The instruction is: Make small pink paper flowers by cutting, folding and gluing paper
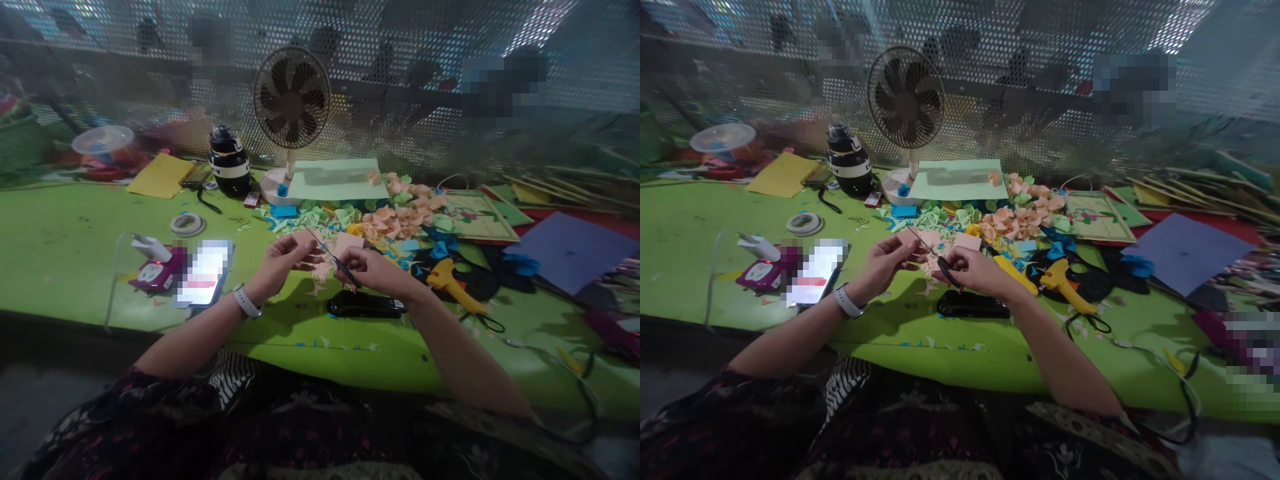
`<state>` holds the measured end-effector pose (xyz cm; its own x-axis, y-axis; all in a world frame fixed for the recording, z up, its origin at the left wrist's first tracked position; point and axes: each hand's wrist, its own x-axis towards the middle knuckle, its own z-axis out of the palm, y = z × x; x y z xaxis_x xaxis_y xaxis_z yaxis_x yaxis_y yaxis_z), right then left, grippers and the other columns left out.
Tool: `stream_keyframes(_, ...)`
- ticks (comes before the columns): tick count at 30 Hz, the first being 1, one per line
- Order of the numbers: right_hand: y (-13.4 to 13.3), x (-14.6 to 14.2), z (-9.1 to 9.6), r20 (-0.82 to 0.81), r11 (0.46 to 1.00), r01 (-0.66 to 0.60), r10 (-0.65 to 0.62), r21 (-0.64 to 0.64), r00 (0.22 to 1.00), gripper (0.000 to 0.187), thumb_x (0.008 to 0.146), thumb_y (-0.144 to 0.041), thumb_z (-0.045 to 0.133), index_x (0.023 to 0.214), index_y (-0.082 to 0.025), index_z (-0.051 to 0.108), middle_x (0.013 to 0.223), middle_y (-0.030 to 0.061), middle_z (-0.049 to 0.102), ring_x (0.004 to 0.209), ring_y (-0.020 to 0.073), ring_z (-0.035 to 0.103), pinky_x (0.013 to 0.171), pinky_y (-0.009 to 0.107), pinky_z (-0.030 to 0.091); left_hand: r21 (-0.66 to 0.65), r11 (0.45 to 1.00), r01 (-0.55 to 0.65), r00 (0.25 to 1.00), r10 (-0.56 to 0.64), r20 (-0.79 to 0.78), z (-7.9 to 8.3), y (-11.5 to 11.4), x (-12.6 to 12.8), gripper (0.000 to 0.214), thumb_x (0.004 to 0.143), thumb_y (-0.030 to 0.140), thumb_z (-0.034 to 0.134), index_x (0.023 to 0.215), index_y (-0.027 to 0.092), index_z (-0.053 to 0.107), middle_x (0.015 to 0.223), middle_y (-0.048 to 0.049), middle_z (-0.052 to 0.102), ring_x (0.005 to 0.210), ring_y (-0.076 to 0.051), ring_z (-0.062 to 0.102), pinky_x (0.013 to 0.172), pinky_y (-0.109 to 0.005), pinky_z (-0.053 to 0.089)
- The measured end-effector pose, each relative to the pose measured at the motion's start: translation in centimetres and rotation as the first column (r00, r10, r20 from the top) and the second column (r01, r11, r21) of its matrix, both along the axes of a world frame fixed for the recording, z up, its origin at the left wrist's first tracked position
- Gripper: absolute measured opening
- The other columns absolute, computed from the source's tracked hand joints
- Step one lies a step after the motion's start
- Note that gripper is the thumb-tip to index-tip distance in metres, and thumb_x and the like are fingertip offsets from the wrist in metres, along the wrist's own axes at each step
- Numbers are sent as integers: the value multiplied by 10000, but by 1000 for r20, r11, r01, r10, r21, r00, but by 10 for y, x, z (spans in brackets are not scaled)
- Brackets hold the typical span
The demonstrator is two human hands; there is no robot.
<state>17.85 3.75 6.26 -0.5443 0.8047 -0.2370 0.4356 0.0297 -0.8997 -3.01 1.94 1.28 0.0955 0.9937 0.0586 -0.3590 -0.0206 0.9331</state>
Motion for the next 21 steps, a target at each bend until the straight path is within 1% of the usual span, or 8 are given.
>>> stream_keyframes(7,3,0,-5,-15,997,-44,43,-68,999,502,624,-588,807,821,-206,547,706,-13,606,634,133,573,551,266,463,-44,999,-19,1000,19,8,2,1,1,409,690,462,839,862,141,652,881,-81,780,721,-171,750,637,-256,579)
stream_keyframes(14,2,0,-3,-5,997,-46,45,-60,999,453,656,-556,802,815,-213,553,702,2,618,633,145,575,553,282,470,-41,999,-33,999,34,29,2,-1,1,369,709,442,830,838,145,653,888,-88,778,717,-162,743,650,-264,577)
stream_keyframes(21,2,0,-4,15,998,-34,35,-47,999,476,650,-582,799,819,-214,551,692,-2,599,622,138,557,516,260,440,-46,998,-35,999,36,23,5,-2,1,378,705,449,830,840,145,651,894,-97,776,717,-166,742,664,-276,579)
